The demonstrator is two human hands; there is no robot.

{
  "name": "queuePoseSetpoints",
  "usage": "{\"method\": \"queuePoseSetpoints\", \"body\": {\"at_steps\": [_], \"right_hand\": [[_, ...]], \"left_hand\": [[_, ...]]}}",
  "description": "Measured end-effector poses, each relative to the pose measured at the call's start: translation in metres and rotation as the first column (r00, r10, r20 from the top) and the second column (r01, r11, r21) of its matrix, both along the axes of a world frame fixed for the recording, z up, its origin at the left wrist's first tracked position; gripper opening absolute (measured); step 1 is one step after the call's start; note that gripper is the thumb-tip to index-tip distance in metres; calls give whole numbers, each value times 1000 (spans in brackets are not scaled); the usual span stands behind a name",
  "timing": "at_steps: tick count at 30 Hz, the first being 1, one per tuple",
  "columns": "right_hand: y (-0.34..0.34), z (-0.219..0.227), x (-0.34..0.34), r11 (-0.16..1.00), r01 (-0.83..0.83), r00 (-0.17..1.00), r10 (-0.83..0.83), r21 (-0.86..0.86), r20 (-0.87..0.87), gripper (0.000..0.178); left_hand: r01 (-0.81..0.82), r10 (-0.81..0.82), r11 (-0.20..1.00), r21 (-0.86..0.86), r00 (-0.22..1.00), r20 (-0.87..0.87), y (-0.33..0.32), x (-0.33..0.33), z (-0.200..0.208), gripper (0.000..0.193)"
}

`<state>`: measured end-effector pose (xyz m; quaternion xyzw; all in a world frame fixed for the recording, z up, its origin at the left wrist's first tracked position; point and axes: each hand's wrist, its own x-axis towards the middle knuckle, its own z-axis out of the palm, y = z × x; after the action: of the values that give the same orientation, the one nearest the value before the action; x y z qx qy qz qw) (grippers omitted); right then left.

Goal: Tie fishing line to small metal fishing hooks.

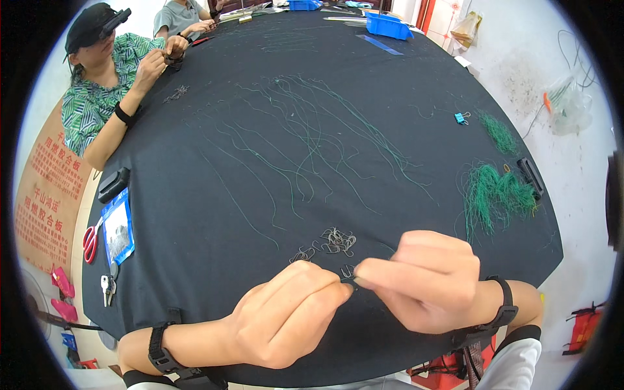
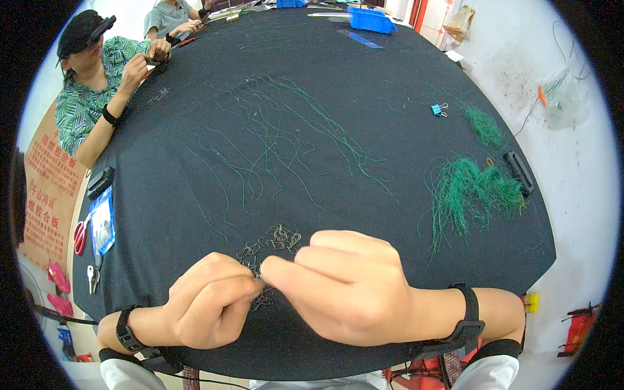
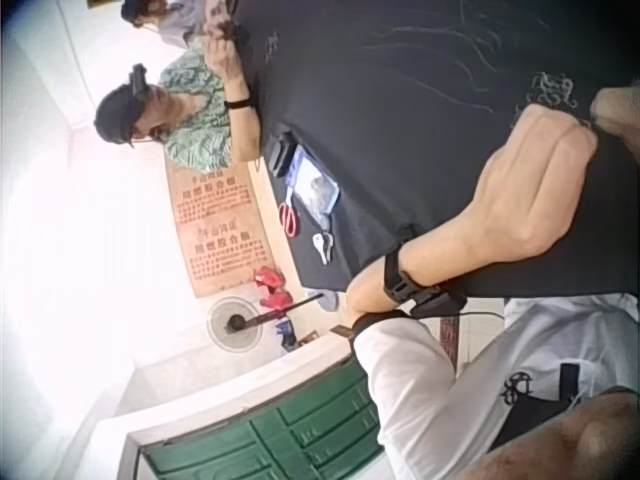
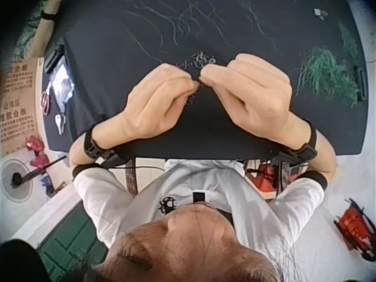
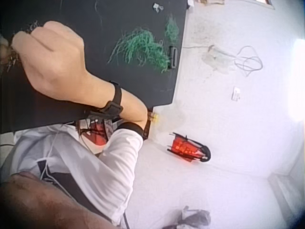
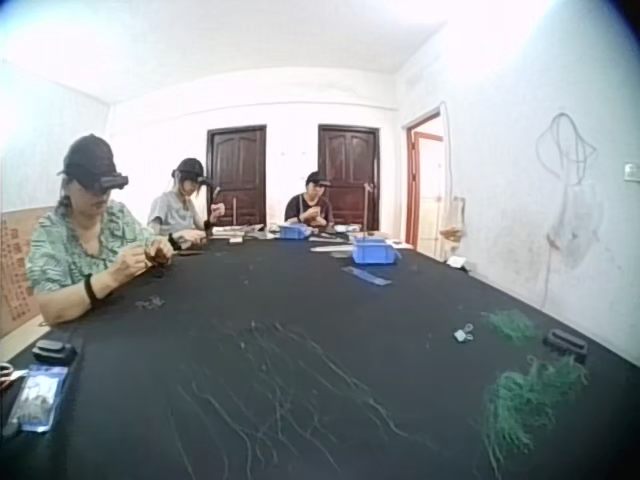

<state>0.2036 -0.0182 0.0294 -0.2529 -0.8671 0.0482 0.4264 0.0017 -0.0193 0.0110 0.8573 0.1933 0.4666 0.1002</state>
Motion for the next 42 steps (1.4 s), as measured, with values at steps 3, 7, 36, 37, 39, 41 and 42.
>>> {"method": "queuePoseSetpoints", "body": {"at_steps": [3,7,36,37,39,41,42], "right_hand": [[1,-1,-1,978,-12,998,-2,-208,-67,18],[1,-3,-3,880,-103,986,30,-464,-162,13],[0,0,-2,979,-15,997,-1,-205,-80,18],[1,-1,-1,955,-47,994,17,-293,-104,16],[0,-2,-1,873,-100,986,23,-478,-166,12],[-3,-5,-2,739,-151,972,-8,-656,-233,9],[-3,-5,-2,685,-172,971,-5,-708,-241,9]], "left_hand": [[5,-4,1000,-12,1000,19,0,0,-1,20],[37,-36,999,-8,997,63,4,-1,-1,22],[30,-31,999,22,998,54,4,0,-4,21],[39,-40,999,7,997,61,4,0,-3,21],[55,-53,998,-21,996,74,4,-1,-2,22],[50,-48,999,-21,996,80,3,-2,-1,23],[50,-48,999,-21,995,85,3,-2,-2,23]]}}
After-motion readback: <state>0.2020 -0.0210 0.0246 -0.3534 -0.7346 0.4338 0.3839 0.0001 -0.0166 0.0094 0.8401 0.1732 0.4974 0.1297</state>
